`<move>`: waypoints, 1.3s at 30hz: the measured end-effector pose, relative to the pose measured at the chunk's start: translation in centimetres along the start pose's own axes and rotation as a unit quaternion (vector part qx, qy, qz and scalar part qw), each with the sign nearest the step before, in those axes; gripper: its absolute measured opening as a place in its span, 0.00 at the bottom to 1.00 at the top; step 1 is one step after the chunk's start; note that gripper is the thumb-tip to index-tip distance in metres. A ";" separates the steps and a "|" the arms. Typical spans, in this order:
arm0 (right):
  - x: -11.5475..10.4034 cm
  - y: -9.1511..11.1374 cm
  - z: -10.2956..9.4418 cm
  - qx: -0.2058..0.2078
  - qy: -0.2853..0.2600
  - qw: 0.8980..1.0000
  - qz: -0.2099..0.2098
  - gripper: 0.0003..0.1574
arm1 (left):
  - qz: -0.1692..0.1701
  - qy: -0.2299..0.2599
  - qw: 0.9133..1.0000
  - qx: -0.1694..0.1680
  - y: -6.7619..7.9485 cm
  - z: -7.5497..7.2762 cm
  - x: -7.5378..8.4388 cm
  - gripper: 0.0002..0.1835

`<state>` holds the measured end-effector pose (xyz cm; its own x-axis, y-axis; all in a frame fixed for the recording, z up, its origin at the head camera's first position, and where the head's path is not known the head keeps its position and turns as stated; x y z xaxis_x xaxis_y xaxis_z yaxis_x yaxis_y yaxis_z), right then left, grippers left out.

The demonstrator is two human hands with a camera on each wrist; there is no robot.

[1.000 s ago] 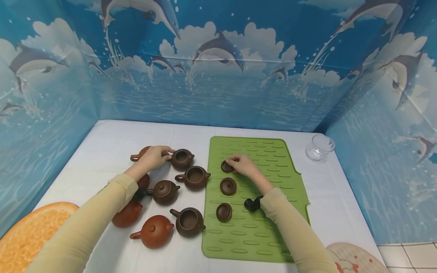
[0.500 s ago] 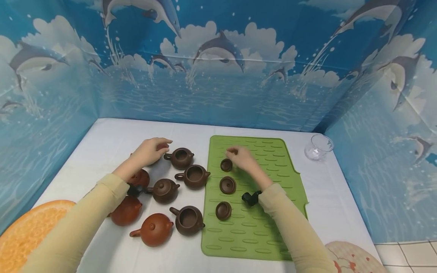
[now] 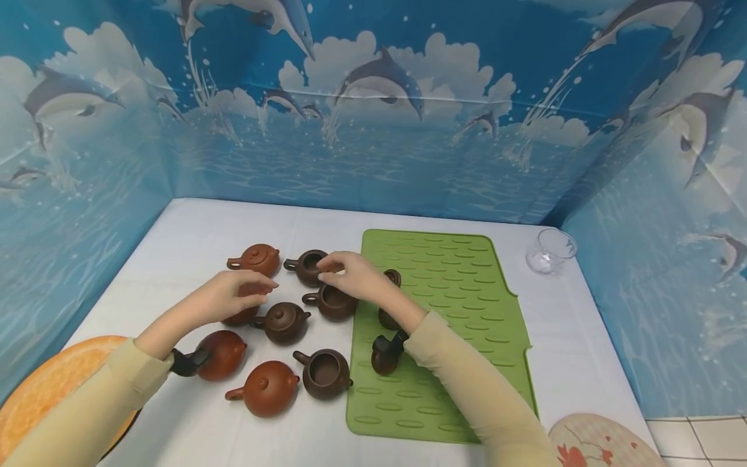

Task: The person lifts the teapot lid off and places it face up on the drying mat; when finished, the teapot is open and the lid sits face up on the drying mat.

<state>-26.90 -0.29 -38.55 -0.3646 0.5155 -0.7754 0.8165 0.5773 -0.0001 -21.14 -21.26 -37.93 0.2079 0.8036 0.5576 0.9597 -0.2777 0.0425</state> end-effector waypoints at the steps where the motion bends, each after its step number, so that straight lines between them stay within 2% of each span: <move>1: -0.6 -0.2 0.7 -0.010 0.005 1.000 -0.012 0.21 | -0.002 0.002 1.000 -0.005 0.3 0.2 -0.3 0.15; 8: -3.1 -1.1 4.7 -0.070 0.036 0.995 -0.060 0.16 | -0.032 0.043 0.998 -0.026 1.5 1.4 -2.0 0.16; 12: -3.8 -1.3 6.3 -0.091 0.064 0.991 -0.070 0.14 | -0.018 0.024 0.999 -0.027 1.7 2.3 -2.2 0.16; 17: -4.6 -1.5 7.9 -0.103 0.133 0.981 -0.096 0.13 | -0.018 0.003 1.000 -0.012 1.7 3.4 -2.4 0.17; 23: -5.1 -1.6 8.5 -0.093 0.182 0.974 -0.093 0.12 | -0.020 -0.001 1.000 0.015 1.7 3.6 -2.8 0.15; 32: -5.0 -1.6 8.3 -0.082 0.194 0.975 -0.075 0.08 | -0.042 0.000 0.999 0.034 1.9 3.8 -3.0 0.14; 39: -5.1 -1.5 8.1 -0.063 0.196 0.975 -0.085 0.06 | -0.037 -0.007 0.998 0.043 1.9 3.7 -3.1 0.14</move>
Point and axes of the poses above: each hand's wrist, its own y-axis away from the middle knuckle, its own z-axis out of the palm, x = y × z, the point moved 6 cm from there along -y, towards the middle knuckle, and after that the axes turned 7 degrees about x, right-handed, at the moved point
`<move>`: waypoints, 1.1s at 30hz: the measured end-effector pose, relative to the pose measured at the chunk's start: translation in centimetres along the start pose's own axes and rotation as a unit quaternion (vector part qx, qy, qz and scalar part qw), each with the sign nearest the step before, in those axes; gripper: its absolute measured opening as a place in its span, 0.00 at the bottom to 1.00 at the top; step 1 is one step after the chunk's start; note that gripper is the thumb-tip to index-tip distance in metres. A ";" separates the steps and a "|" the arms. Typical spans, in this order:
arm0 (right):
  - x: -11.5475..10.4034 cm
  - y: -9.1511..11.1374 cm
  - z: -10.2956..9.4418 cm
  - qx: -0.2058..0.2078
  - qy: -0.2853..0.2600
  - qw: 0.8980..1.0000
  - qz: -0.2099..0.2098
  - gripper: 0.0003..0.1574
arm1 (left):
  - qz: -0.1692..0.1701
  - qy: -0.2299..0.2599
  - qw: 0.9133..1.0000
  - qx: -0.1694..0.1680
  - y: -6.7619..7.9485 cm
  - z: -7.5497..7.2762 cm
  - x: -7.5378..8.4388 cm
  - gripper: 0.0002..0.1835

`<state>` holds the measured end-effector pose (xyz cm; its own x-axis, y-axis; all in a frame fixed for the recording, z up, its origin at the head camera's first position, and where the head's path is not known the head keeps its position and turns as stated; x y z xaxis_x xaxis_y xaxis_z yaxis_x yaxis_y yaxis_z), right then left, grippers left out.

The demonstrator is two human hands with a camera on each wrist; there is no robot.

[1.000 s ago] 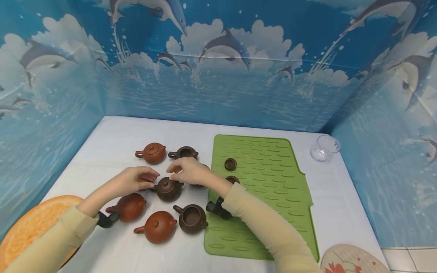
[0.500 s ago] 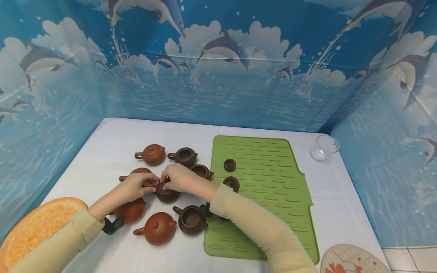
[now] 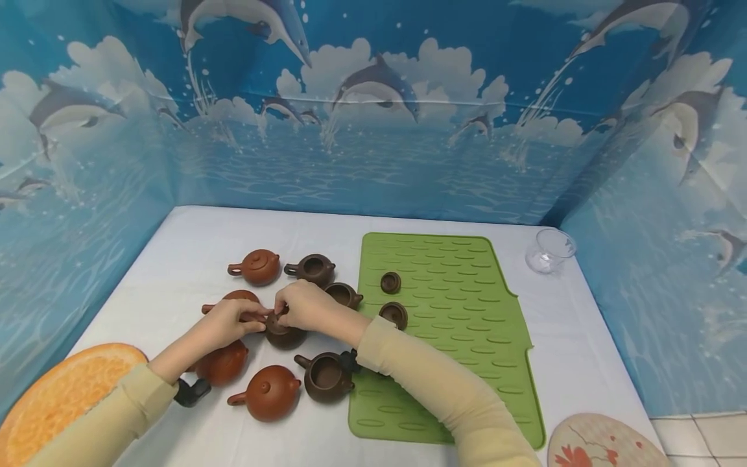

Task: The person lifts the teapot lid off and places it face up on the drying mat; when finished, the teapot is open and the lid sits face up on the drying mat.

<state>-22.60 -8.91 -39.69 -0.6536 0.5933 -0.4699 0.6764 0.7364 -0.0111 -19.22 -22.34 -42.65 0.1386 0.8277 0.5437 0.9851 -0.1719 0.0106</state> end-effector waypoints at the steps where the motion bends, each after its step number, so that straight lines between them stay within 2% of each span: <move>1: 0.0 0.0 0.0 0.004 -0.002 1.000 -0.001 0.06 | -0.001 0.000 1.000 0.000 0.0 0.0 0.0 0.14; 5: 0.4 0.2 -0.4 0.019 -0.029 0.999 0.003 0.05 | -0.003 0.003 1.000 0.000 0.0 0.1 -0.1 0.14; 8: 1.3 0.6 -1.0 0.031 -0.093 0.995 0.016 0.05 | -0.002 0.003 1.000 0.001 0.1 0.2 -0.2 0.14; 11: 3.2 1.2 -1.9 0.042 -0.177 0.982 0.042 0.07 | 0.001 0.002 1.000 -0.001 0.0 0.2 -0.2 0.15; 12: 4.1 1.5 -2.1 0.042 -0.219 0.973 0.059 0.08 | 0.002 0.001 1.000 -0.002 0.0 0.2 -0.2 0.16; 14: 5.9 2.2 -2.6 0.043 -0.306 0.946 0.096 0.10 | 0.003 0.002 1.000 0.000 0.0 0.1 -0.2 0.16; 15: 6.9 2.7 -2.9 0.044 -0.351 0.928 0.118 0.12 | 0.004 0.002 1.000 0.001 0.0 0.1 -0.1 0.16; 19: 10.5 5.1 -4.0 0.057 -0.516 0.835 0.182 0.18 | 0.002 0.004 1.000 0.002 0.0 0.0 -0.1 0.16; 20: 11.3 5.7 -4.3 0.062 -0.546 0.814 0.186 0.18 | 0.001 0.003 1.000 0.000 0.0 0.0 -0.1 0.16; 22: 12.8 7.0 -4.9 0.070 -0.594 0.781 0.180 0.16 | -0.001 0.000 1.000 -0.002 -0.1 0.0 -0.1 0.16; 24: 14.0 8.2 -5.4 0.075 -0.637 0.750 0.158 0.13 | -0.005 -0.003 1.000 -0.003 0.0 0.0 -0.2 0.16; 26: 15.0 9.2 -5.8 0.074 -0.682 0.715 0.130 0.14 | -0.007 -0.005 1.000 -0.002 -0.1 0.0 -0.2 0.16; 28: 16.0 10.1 -6.0 0.074 -0.716 0.686 0.108 0.18 | -0.004 -0.006 1.000 -0.001 0.0 -0.1 -0.1 0.16; 30: 17.0 10.9 -6.0 0.076 -0.740 0.660 0.105 0.22 | -0.004 -0.004 1.000 0.001 0.0 -0.1 -0.1 0.16; 31: 17.5 11.2 -6.0 0.078 -0.746 0.652 0.109 0.23 | -0.005 -0.003 1.000 0.002 0.0 -0.1 0.0 0.16; 33: 18.5 11.9 -5.9 0.089 -0.749 0.645 0.126 0.25 | 0.001 -0.002 1.000 0.003 0.0 0.0 0.0 0.16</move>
Point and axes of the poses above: each hand's wrist, its own y-axis away from the middle knuckle, its own z-axis out of the palm, x = y × z, the point moved 6 cm from there along -y, towards the middle knuckle, and after that the axes turned 7 degrees about x, right-handed, at the moved point
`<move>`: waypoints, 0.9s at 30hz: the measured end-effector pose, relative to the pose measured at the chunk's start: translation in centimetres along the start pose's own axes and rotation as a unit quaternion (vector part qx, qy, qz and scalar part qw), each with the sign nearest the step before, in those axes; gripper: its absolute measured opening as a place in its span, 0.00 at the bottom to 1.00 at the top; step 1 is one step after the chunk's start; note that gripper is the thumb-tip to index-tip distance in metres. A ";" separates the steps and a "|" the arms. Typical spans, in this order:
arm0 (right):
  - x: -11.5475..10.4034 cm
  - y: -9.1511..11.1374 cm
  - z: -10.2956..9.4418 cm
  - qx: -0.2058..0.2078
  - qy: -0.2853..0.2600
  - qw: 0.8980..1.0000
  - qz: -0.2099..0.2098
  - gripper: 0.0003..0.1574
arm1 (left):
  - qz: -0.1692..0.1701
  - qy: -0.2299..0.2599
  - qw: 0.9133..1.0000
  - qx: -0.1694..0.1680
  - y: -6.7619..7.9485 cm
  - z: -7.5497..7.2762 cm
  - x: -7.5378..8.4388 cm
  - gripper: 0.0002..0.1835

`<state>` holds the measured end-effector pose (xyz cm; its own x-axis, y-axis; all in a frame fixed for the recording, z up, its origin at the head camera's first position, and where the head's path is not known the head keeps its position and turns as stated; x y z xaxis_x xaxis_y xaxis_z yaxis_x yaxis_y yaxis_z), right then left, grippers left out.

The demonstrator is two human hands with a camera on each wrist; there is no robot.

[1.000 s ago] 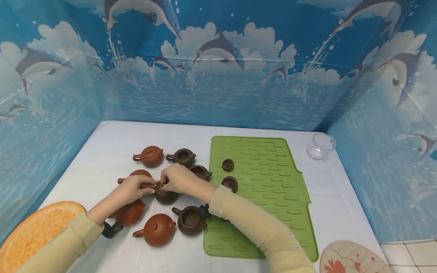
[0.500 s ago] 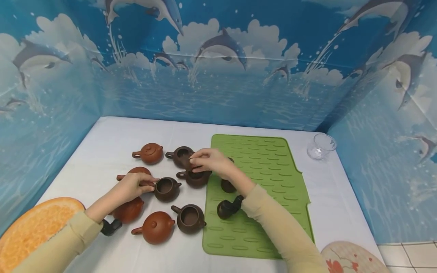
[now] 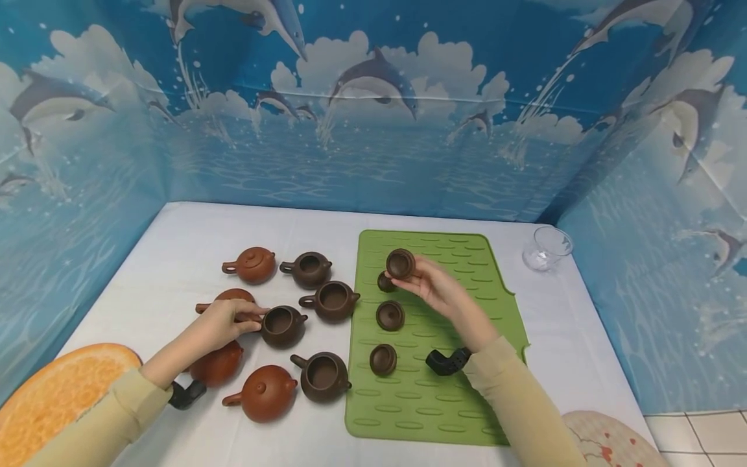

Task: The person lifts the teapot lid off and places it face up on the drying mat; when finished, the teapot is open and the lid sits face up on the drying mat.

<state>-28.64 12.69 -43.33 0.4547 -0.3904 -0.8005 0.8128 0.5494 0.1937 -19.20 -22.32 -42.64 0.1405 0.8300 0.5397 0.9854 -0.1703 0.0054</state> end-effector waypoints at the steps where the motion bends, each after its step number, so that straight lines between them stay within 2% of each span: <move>1: 0.0 0.1 -0.5 0.012 -0.003 1.000 0.003 0.24 | 0.001 0.001 1.000 0.001 0.1 0.0 0.0 0.16; 4: 0.2 0.4 -2.1 0.060 0.001 0.998 0.012 0.15 | 0.009 0.003 1.000 0.002 0.1 0.0 0.0 0.16; 6: 0.4 0.6 -3.1 0.093 0.031 0.995 0.016 0.22 | 0.013 0.004 1.000 0.004 0.2 0.0 0.0 0.16; 8: 0.5 0.7 -4.0 0.128 0.093 0.987 0.020 0.34 | 0.010 0.003 1.000 0.006 0.2 0.0 0.0 0.16; 10: 0.7 0.9 -4.8 0.158 0.181 0.970 0.022 0.43 | 0.010 0.002 1.000 0.007 0.2 0.0 0.0 0.16; 11: 0.7 1.0 -5.2 0.171 0.223 0.959 0.024 0.44 | 0.009 0.002 1.000 0.008 0.2 0.0 0.0 0.16; 15: 0.7 1.3 -6.1 0.210 0.335 0.918 0.027 0.40 | 0.007 -0.001 1.000 0.008 0.2 0.0 0.0 0.16; 19: 0.6 1.2 -6.4 0.232 0.403 0.885 0.030 0.39 | 0.003 -0.006 1.000 0.007 0.3 0.1 -0.1 0.16; 22: 0.5 1.1 -6.6 0.253 0.457 0.852 0.029 0.39 | 0.004 -0.009 1.000 0.005 0.3 0.1 -0.1 0.16; 24: 0.4 1.1 -6.7 0.270 0.480 0.834 0.029 0.38 | 0.005 -0.009 1.000 0.005 0.2 0.2 -0.1 0.17; 26: 0.3 1.0 -6.8 0.278 0.491 0.825 0.027 0.36 | 0.003 -0.009 1.000 0.005 0.2 0.2 -0.2 0.17; 27: 0.3 1.0 -6.9 0.280 0.491 0.825 0.027 0.35 | 0.003 -0.010 1.000 0.004 0.2 0.2 -0.1 0.17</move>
Point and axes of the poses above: each hand's wrist, its own y-axis away from the middle knuckle, its own z-axis out of the palm, x = y × z, the point moved 6 cm from there along -y, towards the middle knuckle, and after that the axes turned 7 degrees about x, right-handed, at the moved point
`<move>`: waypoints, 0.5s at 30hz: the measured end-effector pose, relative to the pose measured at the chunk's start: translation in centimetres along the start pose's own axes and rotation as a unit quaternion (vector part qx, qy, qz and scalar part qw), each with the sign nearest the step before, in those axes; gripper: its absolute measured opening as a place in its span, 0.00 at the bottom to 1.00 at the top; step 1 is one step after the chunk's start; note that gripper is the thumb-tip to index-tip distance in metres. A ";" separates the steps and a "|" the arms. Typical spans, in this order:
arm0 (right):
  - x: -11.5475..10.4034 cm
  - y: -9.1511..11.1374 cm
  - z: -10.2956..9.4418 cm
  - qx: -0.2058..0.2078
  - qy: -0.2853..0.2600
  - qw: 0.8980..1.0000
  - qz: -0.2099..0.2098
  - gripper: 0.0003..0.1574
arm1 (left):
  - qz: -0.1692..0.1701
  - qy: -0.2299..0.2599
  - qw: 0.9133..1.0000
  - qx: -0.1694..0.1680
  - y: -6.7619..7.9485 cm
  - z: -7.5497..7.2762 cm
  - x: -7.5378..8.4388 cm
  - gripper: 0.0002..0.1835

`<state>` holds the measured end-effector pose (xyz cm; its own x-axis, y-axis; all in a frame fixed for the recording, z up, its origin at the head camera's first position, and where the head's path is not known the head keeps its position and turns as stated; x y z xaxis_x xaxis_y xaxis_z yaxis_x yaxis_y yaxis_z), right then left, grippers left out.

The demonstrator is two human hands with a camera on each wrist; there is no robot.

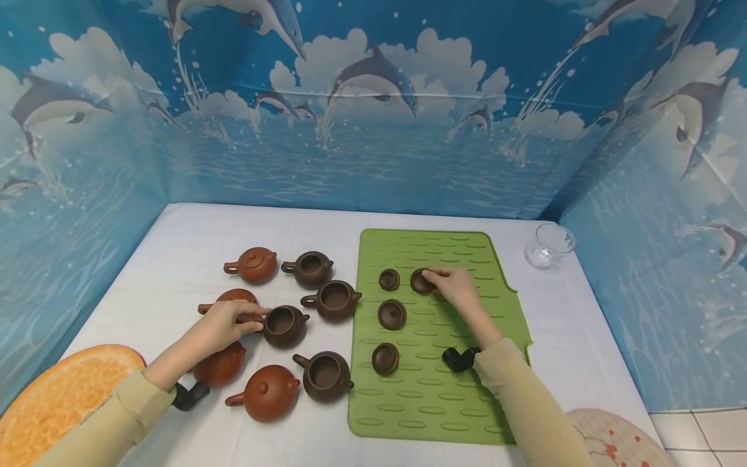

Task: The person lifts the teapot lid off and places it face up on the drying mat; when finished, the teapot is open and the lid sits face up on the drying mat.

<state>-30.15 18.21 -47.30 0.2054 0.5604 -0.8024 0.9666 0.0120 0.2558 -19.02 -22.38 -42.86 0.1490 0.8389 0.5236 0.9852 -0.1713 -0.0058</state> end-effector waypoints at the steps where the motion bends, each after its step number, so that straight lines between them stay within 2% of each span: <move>1: 0.0 0.0 0.0 0.000 0.002 1.000 0.000 0.34 | 0.001 0.000 1.000 0.000 0.0 0.0 0.0 0.17; 9: 0.0 -0.1 0.1 -0.012 0.025 1.000 -0.003 0.36 | 0.006 0.002 1.000 0.000 -0.1 0.1 0.0 0.16; 15: -0.2 0.1 -0.2 0.002 0.061 0.998 -0.014 0.37 | 0.010 -0.004 1.000 -0.007 0.0 0.1 0.3 0.18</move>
<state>-30.11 18.27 -47.00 0.1583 0.6561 -0.7379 0.9725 0.0259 0.2316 -18.99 -22.13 -42.80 0.1699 0.8393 0.5164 0.9807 -0.1955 -0.0050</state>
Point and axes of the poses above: each hand's wrist, its own y-axis away from the middle knuckle, its own z-axis out of the palm, x = y × z, the point moved 6 cm from there along -y, towards the middle knuckle, and after that the axes turned 7 degrees about x, right-handed, at the moved point
